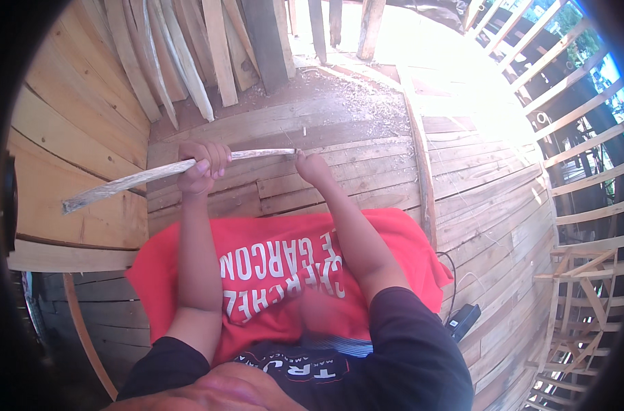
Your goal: The person carves a long, thin piece of wood using a small knife. They hold the wood with their left hand and use the knife in their right hand to shave off thin strips, rotating the wood to work on different sides. The person occasionally pauses to inspect the wood before continuing to carve.
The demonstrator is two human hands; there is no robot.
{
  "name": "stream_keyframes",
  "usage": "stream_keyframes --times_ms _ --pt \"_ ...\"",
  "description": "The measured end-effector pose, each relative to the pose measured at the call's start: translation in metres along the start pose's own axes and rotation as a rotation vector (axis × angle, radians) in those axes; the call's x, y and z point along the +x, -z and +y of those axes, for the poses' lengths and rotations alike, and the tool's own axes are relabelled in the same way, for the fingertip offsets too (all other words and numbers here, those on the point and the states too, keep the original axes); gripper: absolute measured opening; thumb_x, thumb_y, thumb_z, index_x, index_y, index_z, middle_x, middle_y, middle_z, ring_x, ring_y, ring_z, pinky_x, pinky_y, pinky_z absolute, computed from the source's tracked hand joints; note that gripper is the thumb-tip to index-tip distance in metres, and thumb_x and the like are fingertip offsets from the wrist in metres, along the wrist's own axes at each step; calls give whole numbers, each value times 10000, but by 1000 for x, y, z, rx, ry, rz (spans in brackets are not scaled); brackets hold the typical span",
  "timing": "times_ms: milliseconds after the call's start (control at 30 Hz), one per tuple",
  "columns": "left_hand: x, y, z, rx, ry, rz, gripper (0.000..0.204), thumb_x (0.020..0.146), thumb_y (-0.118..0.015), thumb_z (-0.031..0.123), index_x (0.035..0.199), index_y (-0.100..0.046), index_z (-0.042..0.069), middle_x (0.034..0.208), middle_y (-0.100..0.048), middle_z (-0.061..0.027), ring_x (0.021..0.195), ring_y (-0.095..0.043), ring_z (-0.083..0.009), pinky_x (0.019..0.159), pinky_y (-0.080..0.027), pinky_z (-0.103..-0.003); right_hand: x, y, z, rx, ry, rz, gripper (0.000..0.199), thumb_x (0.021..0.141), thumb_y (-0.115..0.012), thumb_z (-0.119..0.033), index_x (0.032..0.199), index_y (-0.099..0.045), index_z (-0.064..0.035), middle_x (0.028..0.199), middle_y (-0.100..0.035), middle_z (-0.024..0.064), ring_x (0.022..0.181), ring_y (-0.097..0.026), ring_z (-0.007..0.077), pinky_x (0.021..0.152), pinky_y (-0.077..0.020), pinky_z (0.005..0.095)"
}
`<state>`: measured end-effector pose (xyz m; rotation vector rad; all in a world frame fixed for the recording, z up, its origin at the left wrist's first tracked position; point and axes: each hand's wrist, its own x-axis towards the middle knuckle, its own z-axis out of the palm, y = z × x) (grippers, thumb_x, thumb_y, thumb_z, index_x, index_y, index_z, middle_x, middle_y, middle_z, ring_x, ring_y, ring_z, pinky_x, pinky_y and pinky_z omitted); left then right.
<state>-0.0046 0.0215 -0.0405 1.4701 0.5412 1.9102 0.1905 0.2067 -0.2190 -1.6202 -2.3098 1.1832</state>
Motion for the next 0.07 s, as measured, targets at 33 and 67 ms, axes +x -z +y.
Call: stream_keyframes --times_ms 33,67 --pt "-5 1 2 8 14 -5 252 752 -621 154 551 -499 66 539 -550 -86 504 -543 -195 660 -479 -369 -8 2 -7 44 -6 -9 684 983 -412 -504 1047 -653 133 1001 -644 355 930 -642 435 810 -491 491" --pt "-11 1 2 32 34 35 241 749 -618 152 551 -511 65 538 -556 -78 505 -542 -196 666 -479 -374 -18 2 -12 88 -13 -19 685 972 -432 -498 1098 -645 141 1096 -613 396 1131 -584 495 1017 -435 502"
